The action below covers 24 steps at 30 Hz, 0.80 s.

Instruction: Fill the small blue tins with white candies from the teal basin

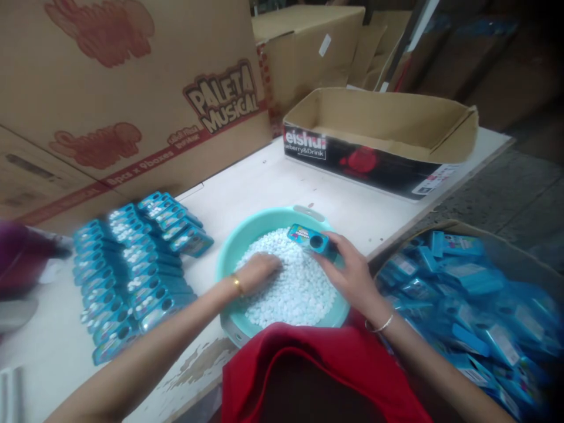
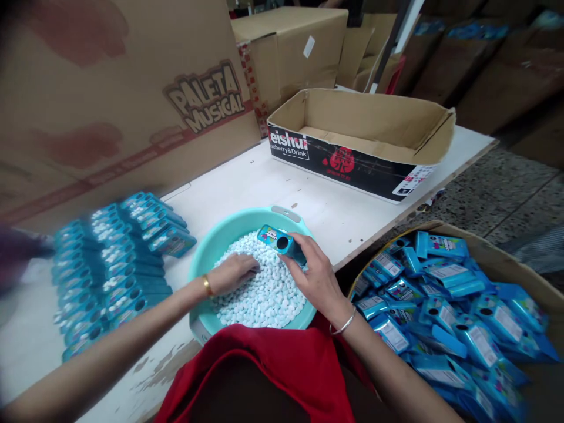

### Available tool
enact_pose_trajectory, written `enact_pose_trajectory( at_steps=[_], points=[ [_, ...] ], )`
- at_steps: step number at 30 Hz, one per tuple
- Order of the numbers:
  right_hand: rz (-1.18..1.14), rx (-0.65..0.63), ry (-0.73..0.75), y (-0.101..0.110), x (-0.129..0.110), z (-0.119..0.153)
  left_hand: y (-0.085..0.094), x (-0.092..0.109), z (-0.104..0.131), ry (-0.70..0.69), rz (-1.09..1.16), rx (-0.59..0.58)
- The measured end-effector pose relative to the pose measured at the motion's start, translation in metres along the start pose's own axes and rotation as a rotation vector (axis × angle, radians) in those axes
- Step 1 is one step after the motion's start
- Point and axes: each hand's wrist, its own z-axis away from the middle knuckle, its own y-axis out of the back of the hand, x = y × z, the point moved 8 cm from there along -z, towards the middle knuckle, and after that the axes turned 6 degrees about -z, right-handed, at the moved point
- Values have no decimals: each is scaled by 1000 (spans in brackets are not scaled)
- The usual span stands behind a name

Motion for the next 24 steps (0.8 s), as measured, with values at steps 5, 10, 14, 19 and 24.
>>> enact_pose_trajectory(
  at_steps=[5, 10, 14, 19, 24],
  points=[
    [-7, 11, -42, 1, 4, 0, 3, 21, -4, -94, 171, 69],
    [10, 13, -54, 4, 8, 1, 52, 7, 40, -114, 278, 165],
    [49, -50, 25, -5, 1, 3, 106, 2, 78, -77, 286, 240],
    [49, -147, 90, -23, -8, 10, 151, 16, 89, -61, 38, 248],
    [38, -171, 113, -30, -10, 14, 172, 43, 79, -43, -279, 150]
  ],
)
